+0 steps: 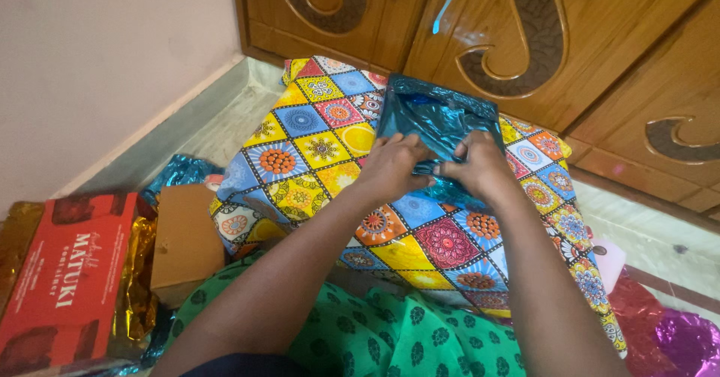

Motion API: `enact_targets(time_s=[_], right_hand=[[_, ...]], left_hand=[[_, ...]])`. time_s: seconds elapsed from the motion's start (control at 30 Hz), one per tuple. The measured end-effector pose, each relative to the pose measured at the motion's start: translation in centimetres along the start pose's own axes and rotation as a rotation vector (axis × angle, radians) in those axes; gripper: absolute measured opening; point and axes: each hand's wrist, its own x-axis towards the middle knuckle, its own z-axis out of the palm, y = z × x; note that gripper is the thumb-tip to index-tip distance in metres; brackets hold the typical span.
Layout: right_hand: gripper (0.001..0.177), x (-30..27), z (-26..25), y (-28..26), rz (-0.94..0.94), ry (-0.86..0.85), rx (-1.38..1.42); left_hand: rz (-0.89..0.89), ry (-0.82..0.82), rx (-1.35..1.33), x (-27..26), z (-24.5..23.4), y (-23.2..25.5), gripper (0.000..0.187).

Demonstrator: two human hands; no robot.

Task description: The person wraps a rectangular box with shiny blue wrapping paper. They fold the paper edges, smooth the surface, and secure the folds with tape. The wrapped box is then placed on the floor.

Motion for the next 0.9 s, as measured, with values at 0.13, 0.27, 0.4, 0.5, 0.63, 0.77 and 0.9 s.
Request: enact_targets(time_s=[0.13,0.27,0.4,0.5,0.63,0.77,0.9], right_hand=[[0.037,0.7,0.5,0.3,0.287,-0.118,0.086],[0.017,0.1,0.1,0.2,0.278,0.046,0.333],[0.017,-2.8,-2.1,1.9,0.296,0.327,0.218],[0.016,-4.8,-2.7,3.5,0.173,0.404,0.013],[0.015,-6.4,-2.6,6.2,0.147,0.421,-0.013],[0.021,-7.7,-1.7,8.0,0.338,0.262,0.535],[0.023,-7.9,-1.2,8.7,0.330,0.240,0.717]], left_hand=[[0.011,0.025,-0.033,-0.2,-0.2,0.2,0.055],[0.005,-0.006,-0.048,0.2,-0.5,0.1,0.044],[-0.058,-0.046,-0.076,0.6,-0.2,0.1,0.040],[-0.059,-0.095,-0.047,1.2,-0.4,0.2,0.041],[-0.072,-0.200,-0.052,1.9,-0.9,-0.4,0.041],[-0.085,-0.257,-0.055,3.2,-0.8,-1.1,0.033],[-0.202,-0.213,-0.047,4.1,0.5,-1.4,0.015]])
